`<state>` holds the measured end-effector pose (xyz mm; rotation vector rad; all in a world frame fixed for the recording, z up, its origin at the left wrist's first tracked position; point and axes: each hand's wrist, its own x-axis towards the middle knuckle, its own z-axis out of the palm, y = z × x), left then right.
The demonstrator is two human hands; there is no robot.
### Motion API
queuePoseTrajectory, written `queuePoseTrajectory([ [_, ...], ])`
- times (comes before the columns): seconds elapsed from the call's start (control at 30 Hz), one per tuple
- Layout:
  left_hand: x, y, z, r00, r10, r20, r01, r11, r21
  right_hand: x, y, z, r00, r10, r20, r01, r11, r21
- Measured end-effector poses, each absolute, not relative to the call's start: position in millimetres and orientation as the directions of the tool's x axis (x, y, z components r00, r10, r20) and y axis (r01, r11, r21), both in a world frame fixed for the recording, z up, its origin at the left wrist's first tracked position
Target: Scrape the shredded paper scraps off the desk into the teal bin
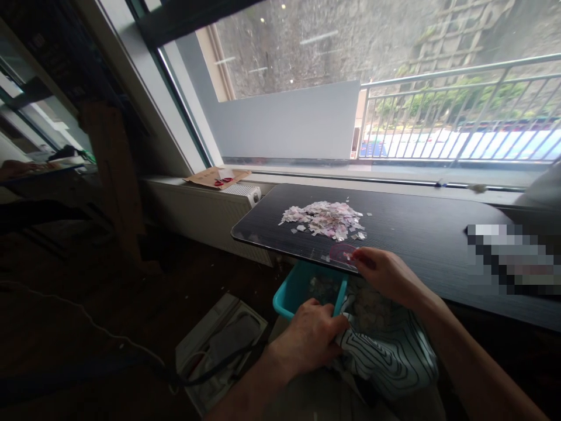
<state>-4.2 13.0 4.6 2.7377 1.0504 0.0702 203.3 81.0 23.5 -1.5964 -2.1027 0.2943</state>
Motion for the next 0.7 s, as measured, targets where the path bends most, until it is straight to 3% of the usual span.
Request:
queuePoseTrajectory([
  [0.17, -4, 13, 5, 0.741, 0.672, -0.011, 0.66, -0.725, 0.198, 199, 80, 25, -0.187, 0.942, 0.28, 0.822, 0.306, -0.48],
  [0.33, -6, 13, 4, 0.737, 0.675, -0.016, 0.662, -0.718, 0.216, 192, 72, 28, -0.315, 0.915, 0.253, 0.776, 0.401, -0.486],
  [0.5, -12, 12, 6, 0.717, 0.696, -0.025, 0.681, -0.693, 0.237, 221, 68, 30, -0.11, 0.951, 0.288, 0.837, 0.244, -0.489],
  [0.7, -18, 11, 5, 0.671, 0.739, -0.063, 0.723, -0.633, 0.276, 254, 71, 27, -0.023, 0.967, 0.252, 0.877, 0.141, -0.459],
])
